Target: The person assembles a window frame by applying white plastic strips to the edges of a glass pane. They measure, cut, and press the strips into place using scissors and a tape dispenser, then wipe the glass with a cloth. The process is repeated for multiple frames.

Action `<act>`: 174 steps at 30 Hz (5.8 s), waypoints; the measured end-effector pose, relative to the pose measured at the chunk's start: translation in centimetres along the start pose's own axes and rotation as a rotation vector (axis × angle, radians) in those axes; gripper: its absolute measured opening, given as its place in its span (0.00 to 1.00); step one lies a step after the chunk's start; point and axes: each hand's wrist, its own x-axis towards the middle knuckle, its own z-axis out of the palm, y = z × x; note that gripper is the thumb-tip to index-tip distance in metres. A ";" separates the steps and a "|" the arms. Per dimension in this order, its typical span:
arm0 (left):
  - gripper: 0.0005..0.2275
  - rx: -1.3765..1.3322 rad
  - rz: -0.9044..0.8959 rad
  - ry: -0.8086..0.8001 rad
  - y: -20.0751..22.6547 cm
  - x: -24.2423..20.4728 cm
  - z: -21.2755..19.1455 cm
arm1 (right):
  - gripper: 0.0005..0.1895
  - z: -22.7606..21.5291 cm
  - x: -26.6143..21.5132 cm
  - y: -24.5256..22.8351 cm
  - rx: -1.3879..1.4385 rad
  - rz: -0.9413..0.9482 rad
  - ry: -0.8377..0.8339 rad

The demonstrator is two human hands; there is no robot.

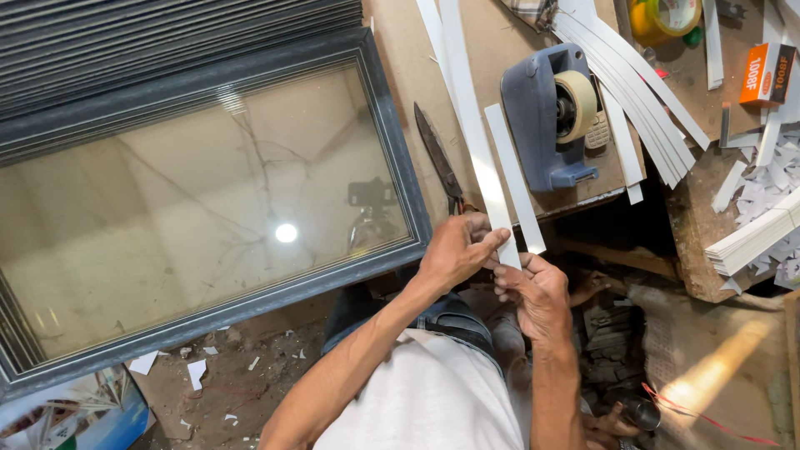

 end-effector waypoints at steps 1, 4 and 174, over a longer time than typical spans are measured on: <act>0.16 0.028 0.002 0.005 0.0 0.2 -0.2 | 0.08 0.1 0.2 0.6 0.004 -0.015 0.008; 0.16 -0.019 0.134 -0.013 1.5 -0.6 0.3 | 0.06 -1.3 -0.9 2.9 0.031 -0.128 -0.070; 0.22 1.513 0.095 1.509 -21.9 -36.0 -34.3 | 0.18 10.9 4.2 1.0 -0.854 -0.284 -0.153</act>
